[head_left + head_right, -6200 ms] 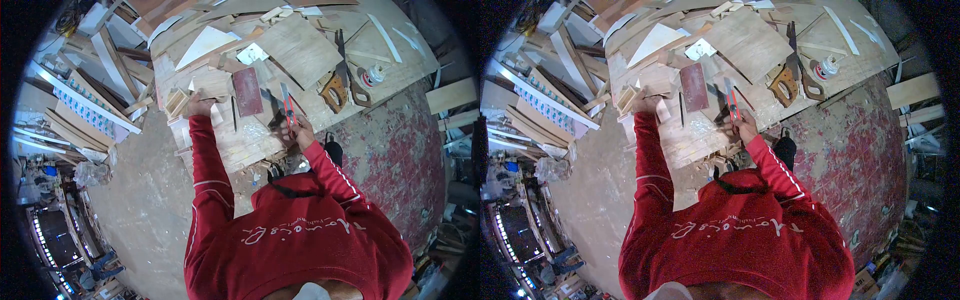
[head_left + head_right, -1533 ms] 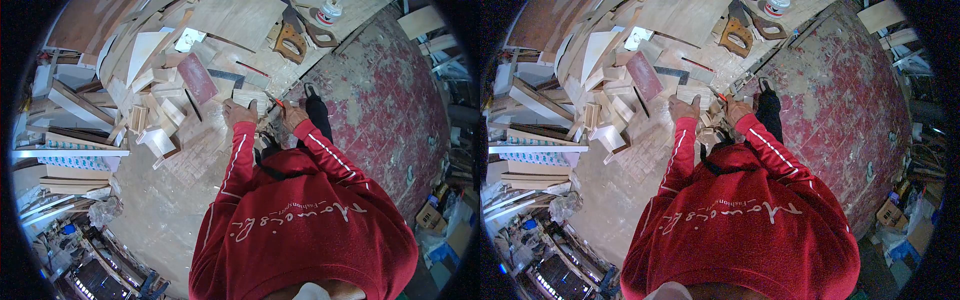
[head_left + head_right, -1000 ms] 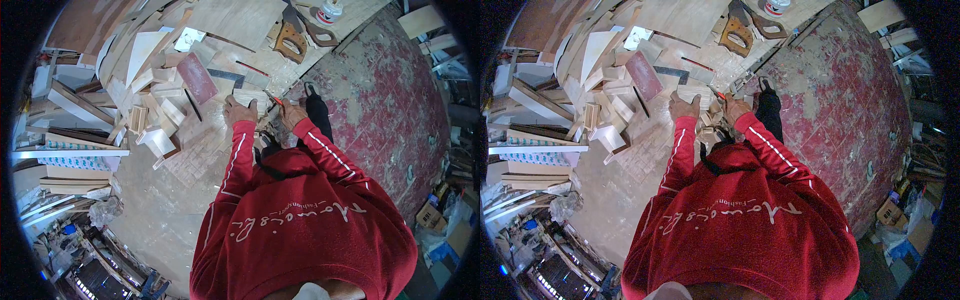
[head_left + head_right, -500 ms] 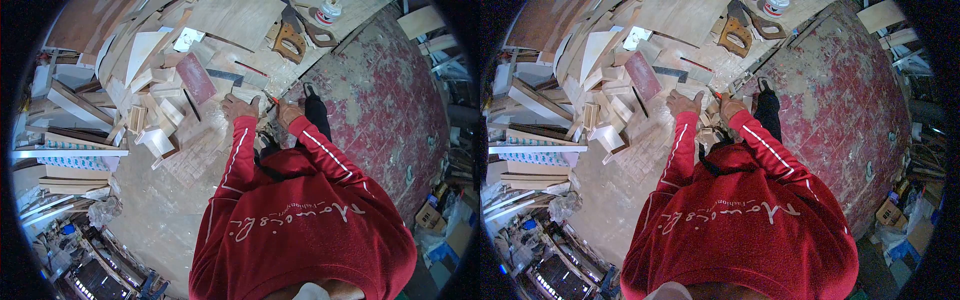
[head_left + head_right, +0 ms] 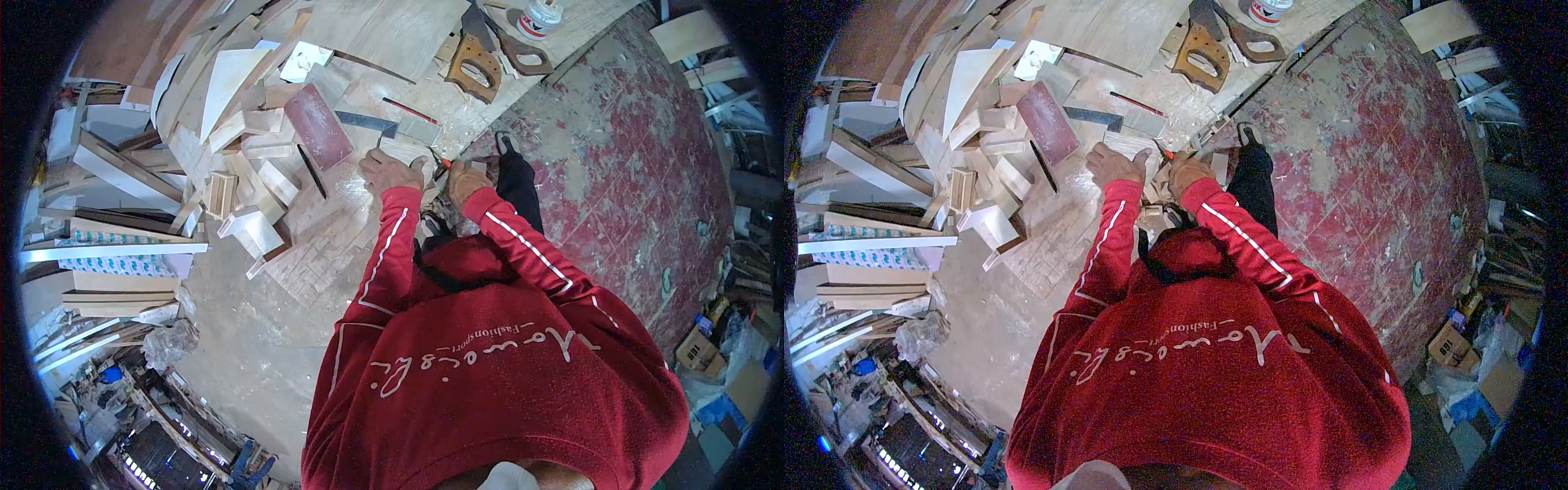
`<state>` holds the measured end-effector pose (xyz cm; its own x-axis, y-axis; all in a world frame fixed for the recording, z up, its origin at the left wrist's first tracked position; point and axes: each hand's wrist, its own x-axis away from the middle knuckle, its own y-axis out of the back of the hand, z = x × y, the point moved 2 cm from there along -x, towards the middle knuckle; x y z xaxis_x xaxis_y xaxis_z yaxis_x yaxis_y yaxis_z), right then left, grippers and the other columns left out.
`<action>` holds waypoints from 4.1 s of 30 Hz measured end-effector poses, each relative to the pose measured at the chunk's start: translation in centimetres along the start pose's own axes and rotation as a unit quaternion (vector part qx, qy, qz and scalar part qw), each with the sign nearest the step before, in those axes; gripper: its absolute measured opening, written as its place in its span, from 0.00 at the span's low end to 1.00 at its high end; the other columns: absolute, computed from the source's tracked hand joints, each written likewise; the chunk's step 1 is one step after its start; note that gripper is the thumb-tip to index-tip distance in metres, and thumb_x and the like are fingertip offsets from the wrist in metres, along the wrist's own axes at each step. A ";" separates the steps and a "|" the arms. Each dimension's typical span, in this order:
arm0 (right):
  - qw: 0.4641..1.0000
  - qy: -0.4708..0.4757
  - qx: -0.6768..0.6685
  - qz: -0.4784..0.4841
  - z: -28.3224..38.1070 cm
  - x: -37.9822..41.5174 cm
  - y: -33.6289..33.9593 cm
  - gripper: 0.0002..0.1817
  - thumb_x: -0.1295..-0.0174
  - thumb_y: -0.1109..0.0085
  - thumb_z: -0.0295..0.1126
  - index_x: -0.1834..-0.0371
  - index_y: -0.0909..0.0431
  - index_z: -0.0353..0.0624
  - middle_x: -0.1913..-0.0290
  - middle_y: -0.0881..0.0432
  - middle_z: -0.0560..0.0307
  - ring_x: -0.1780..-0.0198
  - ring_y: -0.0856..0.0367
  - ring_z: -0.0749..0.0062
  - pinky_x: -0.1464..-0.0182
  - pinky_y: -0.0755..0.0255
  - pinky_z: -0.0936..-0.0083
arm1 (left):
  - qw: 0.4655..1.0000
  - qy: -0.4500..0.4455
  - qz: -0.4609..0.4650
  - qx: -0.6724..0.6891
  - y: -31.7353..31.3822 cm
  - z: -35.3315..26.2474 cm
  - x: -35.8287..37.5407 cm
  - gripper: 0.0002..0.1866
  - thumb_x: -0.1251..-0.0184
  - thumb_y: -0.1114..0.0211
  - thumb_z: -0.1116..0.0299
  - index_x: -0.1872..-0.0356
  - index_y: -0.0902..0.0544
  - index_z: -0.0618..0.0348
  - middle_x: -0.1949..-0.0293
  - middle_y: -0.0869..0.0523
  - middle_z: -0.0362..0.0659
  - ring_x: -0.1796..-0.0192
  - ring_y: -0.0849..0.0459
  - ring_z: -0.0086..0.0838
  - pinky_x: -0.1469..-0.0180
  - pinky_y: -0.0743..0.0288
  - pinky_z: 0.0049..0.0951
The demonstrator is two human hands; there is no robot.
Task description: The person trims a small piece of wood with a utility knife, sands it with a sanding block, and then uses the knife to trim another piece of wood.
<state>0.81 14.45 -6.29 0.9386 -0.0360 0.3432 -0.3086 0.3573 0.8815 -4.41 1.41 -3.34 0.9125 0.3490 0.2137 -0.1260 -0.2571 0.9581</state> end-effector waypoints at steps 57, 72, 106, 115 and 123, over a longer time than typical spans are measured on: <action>0.993 0.052 -0.088 0.051 -1.9 -1.6 0.2 0.16 0.42 0.56 0.38 0.66 0.27 0.35 0.76 0.23 0.36 0.72 0.21 0.43 0.69 0.28 0.54 | 0.959 -0.277 0.050 -0.020 1.3 -1.5 -1.0 0.16 0.55 0.37 0.70 0.62 0.27 0.59 0.70 0.18 0.56 0.64 0.18 0.50 0.60 0.25 0.43; 0.988 0.016 -0.146 0.041 -1.9 -1.8 -1.6 0.17 0.41 0.57 0.38 0.67 0.25 0.34 0.74 0.22 0.36 0.69 0.21 0.44 0.64 0.29 0.55 | 0.963 -0.244 0.105 0.038 0.9 0.5 -4.1 0.33 0.56 0.31 0.52 0.55 0.30 0.66 0.64 0.19 0.59 0.60 0.20 0.51 0.57 0.26 0.42; 0.987 0.086 -0.126 -0.050 -2.9 -0.8 -1.7 0.12 0.42 0.53 0.35 0.63 0.34 0.36 0.81 0.25 0.36 0.76 0.24 0.39 0.74 0.30 0.53 | 0.992 -0.111 0.028 0.050 1.1 -0.2 0.7 0.41 0.62 0.25 0.58 0.47 0.39 0.59 0.49 0.33 0.56 0.44 0.34 0.51 0.48 0.35 0.50; 0.988 0.085 -0.123 -0.047 -3.2 -1.3 -3.1 0.11 0.42 0.56 0.35 0.62 0.35 0.39 0.81 0.25 0.37 0.76 0.24 0.41 0.73 0.31 0.52 | 0.977 -0.195 -0.047 0.072 1.1 -1.6 -0.8 0.30 0.64 0.26 0.68 0.58 0.33 0.60 0.56 0.29 0.54 0.53 0.28 0.49 0.52 0.32 0.39; 0.988 0.069 -0.135 -0.004 -2.5 -0.4 -1.0 0.12 0.42 0.55 0.36 0.61 0.35 0.40 0.79 0.24 0.36 0.74 0.23 0.42 0.70 0.30 0.52 | 0.936 -0.335 -0.107 0.011 0.2 0.8 1.8 0.35 0.62 0.29 0.55 0.50 0.33 0.56 0.47 0.37 0.54 0.43 0.41 0.52 0.44 0.47 0.58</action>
<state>1.18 16.44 -8.13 0.9586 0.0807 0.2732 -0.2664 0.5939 0.7592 -2.45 1.30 -2.89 0.9561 -0.2470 -0.1575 0.0893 -0.2665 0.9597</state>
